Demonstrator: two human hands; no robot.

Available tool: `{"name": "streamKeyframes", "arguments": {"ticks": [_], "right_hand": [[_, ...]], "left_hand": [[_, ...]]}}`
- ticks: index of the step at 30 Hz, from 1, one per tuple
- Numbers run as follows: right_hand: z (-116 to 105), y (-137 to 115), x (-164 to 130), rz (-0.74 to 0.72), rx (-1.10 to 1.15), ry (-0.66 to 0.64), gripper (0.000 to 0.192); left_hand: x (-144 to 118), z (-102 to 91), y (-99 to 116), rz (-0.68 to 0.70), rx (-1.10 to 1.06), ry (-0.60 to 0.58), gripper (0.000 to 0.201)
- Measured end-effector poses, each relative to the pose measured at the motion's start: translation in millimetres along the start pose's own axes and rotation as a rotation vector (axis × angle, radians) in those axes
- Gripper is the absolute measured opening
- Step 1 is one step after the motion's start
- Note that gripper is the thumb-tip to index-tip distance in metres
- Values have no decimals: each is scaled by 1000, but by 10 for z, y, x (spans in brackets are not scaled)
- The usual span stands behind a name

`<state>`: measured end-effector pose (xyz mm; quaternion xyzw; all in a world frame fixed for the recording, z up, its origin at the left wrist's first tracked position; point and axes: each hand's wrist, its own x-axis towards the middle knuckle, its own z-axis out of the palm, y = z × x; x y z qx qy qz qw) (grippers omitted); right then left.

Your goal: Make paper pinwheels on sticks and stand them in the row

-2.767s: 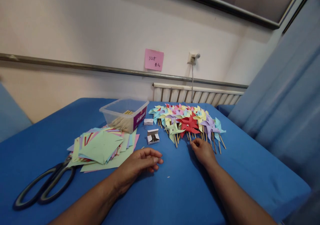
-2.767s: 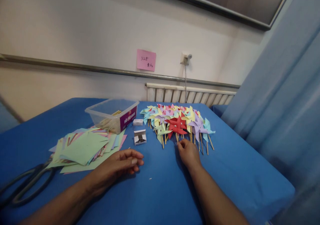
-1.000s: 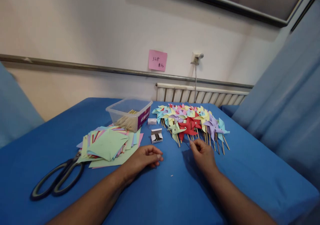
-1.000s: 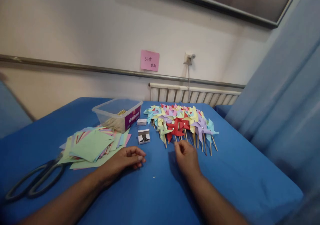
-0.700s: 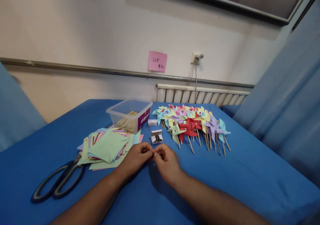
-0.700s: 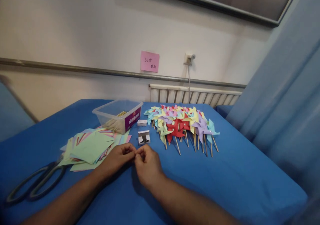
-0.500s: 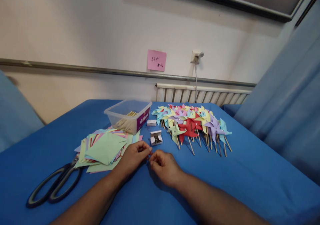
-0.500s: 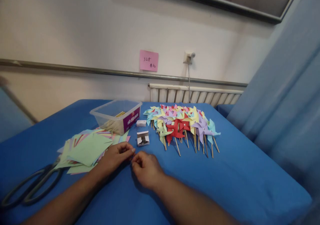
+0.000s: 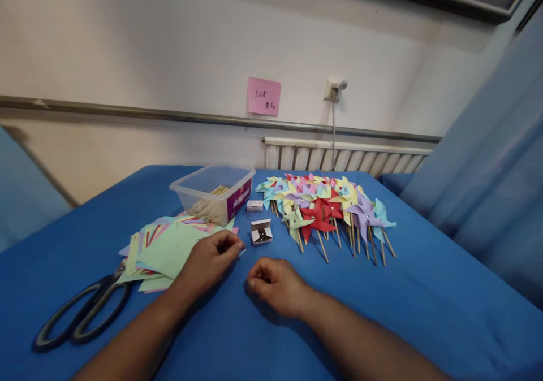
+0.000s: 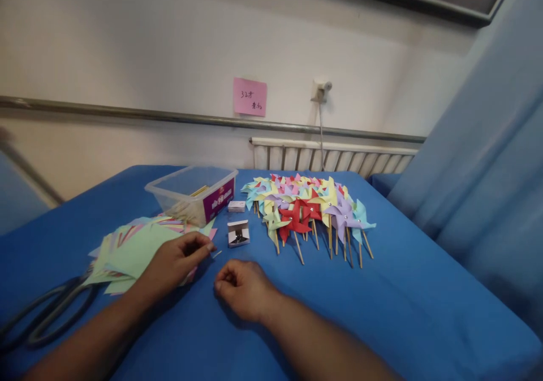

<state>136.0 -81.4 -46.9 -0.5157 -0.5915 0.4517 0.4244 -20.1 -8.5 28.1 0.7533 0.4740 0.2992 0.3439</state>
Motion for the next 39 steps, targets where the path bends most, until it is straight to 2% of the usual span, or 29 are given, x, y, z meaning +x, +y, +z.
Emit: {"name": "streamKeyframes", "arguments": {"ticks": [5, 7, 8, 12, 14, 19, 22, 30, 39], "right_hand": [[-2, 0, -38, -1, 53, -12, 5], [-7, -25, -57, 7, 65, -17, 5], [-11, -41, -66, 10, 70, -20, 5], [-19, -88, -81, 29, 83, -34, 5], [-17, -90, -78, 31, 84, -29, 5], [-17, -77, -81, 24, 66, -31, 5], [-27, -86, -92, 10, 41, -34, 5], [-23, -86, -104, -14, -48, -40, 7], [-30, -58, -85, -12, 12, -60, 5]], "left_hand": [[59, -485, -96, -79, 279, 420, 27], [68, -631, -161, -130, 449, 500, 27], [72, -677, -193, -169, 518, 487, 27], [88, -708, -292, -276, 737, 290, 26], [100, -674, -324, -247, 805, 223, 31], [114, -600, -388, -100, 859, 95, 63], [110, -584, -418, -90, 875, 76, 69], [107, -562, -413, -76, 842, 67, 63], [81, -541, -378, -106, 819, 87, 61]]}}
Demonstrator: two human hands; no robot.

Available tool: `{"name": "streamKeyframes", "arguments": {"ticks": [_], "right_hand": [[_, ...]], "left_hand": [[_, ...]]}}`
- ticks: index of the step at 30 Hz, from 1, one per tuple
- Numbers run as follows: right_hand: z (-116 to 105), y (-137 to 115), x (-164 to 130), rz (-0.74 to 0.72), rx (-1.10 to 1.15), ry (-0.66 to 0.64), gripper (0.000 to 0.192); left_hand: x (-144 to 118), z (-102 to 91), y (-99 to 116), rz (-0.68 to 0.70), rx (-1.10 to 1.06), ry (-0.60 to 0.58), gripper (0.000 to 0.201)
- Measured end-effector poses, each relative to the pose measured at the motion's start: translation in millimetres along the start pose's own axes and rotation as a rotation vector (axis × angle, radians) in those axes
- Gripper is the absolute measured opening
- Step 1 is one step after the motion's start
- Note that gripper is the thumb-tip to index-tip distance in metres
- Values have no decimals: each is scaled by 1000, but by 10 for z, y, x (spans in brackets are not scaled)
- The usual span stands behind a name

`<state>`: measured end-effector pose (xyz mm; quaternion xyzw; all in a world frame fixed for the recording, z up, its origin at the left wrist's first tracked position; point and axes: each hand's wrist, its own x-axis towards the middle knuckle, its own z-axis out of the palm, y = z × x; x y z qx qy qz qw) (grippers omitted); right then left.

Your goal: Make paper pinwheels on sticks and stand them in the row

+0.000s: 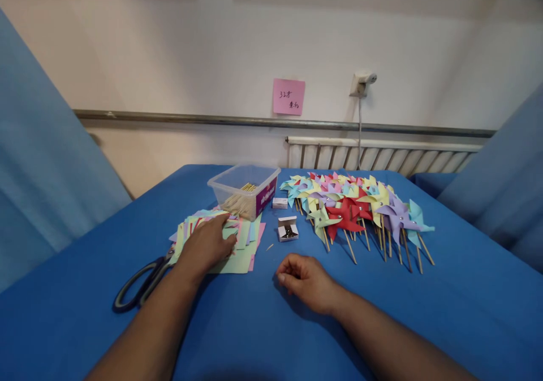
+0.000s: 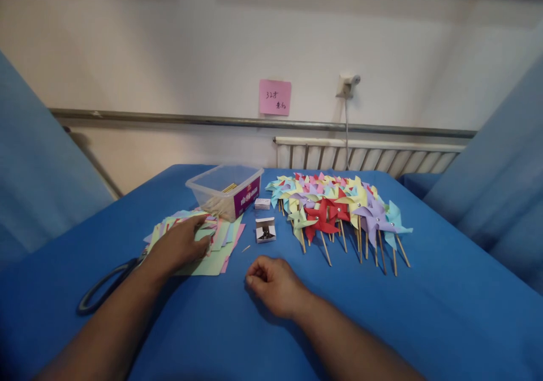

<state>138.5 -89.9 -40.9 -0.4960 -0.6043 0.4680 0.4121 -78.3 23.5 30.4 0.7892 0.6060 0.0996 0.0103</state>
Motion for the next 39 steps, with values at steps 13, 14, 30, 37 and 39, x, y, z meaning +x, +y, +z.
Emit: {"name": "streamKeyframes", "arguments": {"ticks": [13, 14, 30, 37, 39], "right_hand": [[-20, 53, 15, 0, 8, -43, 4], [-23, 58, 14, -3, 9, -43, 4], [-28, -28, -17, 1, -47, -52, 5], [-33, -27, -23, 5, -62, -60, 6], [-34, -27, -26, -5, -76, -56, 6]], "left_hand": [[12, -54, -4, -121, -47, 53, 45], [12, -50, -6, -123, -46, 45, 46], [12, 47, -18, 22, 20, 13, 66], [16, -11, 30, -38, 9, -14, 61], [11, -41, 46, -53, 1, -23, 57]]}}
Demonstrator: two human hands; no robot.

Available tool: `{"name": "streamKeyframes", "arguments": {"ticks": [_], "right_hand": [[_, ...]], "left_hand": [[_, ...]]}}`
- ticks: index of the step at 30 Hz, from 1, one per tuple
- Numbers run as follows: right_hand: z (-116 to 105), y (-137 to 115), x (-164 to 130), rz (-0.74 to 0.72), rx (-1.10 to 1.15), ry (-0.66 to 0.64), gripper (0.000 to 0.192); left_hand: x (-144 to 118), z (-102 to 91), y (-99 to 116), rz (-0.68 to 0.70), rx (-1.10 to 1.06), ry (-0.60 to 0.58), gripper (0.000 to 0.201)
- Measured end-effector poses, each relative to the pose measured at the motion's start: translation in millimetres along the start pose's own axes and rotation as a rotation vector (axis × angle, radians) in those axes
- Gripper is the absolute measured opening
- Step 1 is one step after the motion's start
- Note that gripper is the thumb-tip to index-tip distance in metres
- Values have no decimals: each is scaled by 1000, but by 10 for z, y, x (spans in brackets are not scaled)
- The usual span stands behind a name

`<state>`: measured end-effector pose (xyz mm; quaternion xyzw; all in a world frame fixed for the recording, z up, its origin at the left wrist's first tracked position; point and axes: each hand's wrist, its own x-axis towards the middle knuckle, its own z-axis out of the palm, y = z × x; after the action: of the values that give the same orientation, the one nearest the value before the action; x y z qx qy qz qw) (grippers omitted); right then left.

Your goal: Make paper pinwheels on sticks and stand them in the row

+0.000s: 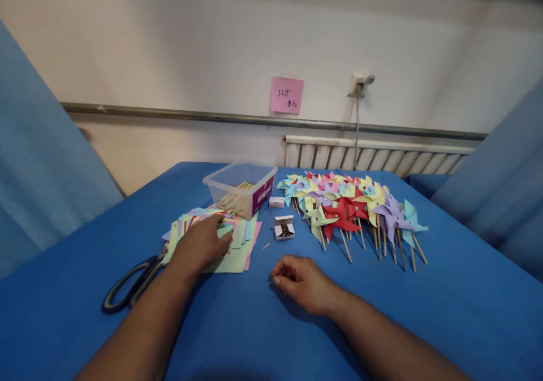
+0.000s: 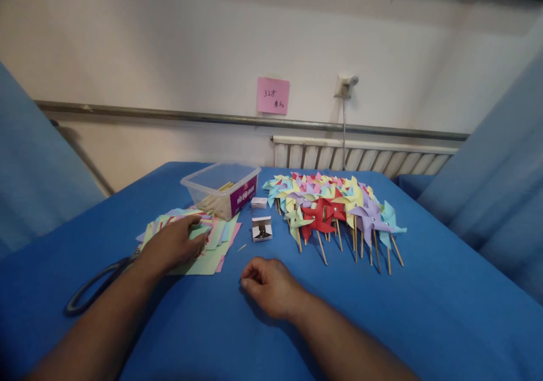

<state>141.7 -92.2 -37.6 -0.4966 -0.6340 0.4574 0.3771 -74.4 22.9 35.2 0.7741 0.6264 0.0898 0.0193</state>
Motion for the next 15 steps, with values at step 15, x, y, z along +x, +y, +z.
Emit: {"name": "streamKeyframes", "arguments": {"ticks": [15], "right_hand": [[-9, -28, -27, -13, -42, -18, 7]], "left_hand": [[-40, -114, 19, -72, -44, -41, 40]]}}
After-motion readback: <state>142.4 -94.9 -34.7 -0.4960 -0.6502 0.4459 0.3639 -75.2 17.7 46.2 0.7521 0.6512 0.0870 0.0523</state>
